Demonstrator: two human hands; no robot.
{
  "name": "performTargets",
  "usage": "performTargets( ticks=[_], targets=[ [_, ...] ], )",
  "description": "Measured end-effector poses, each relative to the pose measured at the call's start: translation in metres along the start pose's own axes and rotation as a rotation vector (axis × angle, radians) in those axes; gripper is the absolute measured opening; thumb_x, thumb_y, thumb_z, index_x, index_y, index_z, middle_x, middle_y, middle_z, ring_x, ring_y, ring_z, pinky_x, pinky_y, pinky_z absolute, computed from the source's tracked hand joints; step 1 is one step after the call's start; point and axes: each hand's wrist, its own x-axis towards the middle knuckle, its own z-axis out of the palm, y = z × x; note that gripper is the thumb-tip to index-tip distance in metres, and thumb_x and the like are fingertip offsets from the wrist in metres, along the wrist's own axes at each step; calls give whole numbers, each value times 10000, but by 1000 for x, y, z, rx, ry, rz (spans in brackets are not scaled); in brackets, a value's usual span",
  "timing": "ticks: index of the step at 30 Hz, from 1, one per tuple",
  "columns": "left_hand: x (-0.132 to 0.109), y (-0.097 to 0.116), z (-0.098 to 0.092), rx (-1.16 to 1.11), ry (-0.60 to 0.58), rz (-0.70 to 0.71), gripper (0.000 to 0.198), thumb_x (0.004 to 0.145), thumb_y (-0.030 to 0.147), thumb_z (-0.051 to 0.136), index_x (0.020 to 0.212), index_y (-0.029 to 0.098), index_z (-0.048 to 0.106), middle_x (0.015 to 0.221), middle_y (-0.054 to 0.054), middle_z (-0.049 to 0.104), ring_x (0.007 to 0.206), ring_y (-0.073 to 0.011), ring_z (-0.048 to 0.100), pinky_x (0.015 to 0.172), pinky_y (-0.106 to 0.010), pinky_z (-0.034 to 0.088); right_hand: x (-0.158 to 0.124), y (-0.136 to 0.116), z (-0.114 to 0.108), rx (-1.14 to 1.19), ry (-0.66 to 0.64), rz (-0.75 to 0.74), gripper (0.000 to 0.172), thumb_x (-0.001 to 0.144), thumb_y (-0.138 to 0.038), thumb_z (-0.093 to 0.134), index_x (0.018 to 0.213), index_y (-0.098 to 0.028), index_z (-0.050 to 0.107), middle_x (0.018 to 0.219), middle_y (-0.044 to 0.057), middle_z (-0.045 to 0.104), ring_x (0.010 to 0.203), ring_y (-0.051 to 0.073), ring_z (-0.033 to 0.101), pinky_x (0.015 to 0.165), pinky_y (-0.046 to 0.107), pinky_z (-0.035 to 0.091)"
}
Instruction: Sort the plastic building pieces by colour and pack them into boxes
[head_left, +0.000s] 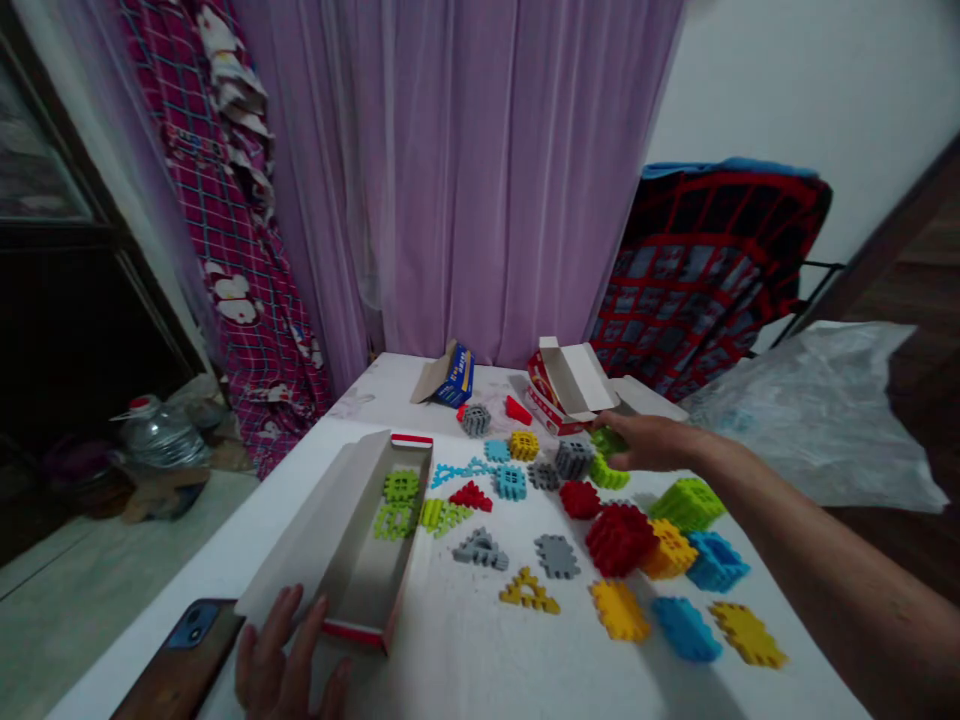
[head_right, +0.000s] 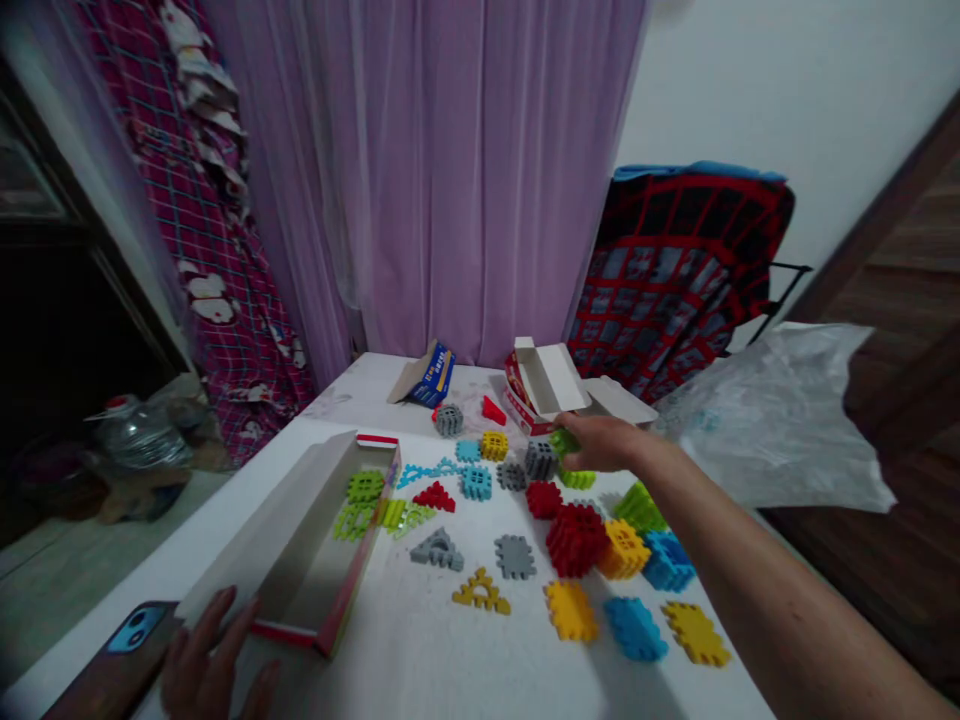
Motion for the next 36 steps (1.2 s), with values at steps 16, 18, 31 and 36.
performTargets(
  ticks=[16, 18, 31, 36],
  targets=[
    [2, 10, -8, -85, 34, -27, 687, 908, 150, 487, 1535, 289, 241, 1616, -83, 259, 1508, -231, 214, 1248, -488, 115, -7, -291, -14, -223, -155, -653, 607, 755, -381, 752, 1303, -227, 542, 1154, 102, 718, 1010, 280, 685, 840, 351, 506],
    [2, 10, -10, -83, 17, -21, 703, 903, 138, 499, 1536, 283, 232, 1622, -83, 244, 1511, -220, 203, 1250, -467, 111, -4, -294, -12, -230, -164, -648, 601, 754, -378, 752, 1298, -217, 552, 1150, 110, 720, 1016, 288, 687, 850, 359, 508],
    [10, 13, -14, -39, 15, 16, 687, 890, 107, 512, 1520, 201, 255, 1644, -104, 169, 1528, -192, 134, 1252, -394, 49, 28, -295, 13, -289, -77, -557, 789, 733, -449, 767, 1431, -258, 452, 1287, 133, 654, 1151, 310, 636, 925, 397, 484],
    [8, 12, -13, -39, 19, 17, 700, 886, 118, 525, 1524, 229, 259, 1647, -85, 175, 1527, -193, 143, 1255, -398, 50, 12, -269, 13, -232, 46, -516, 470, 834, -268, 626, 1301, -245, 583, 1241, 119, 680, 1112, 280, 654, 888, 366, 474]
  ],
)
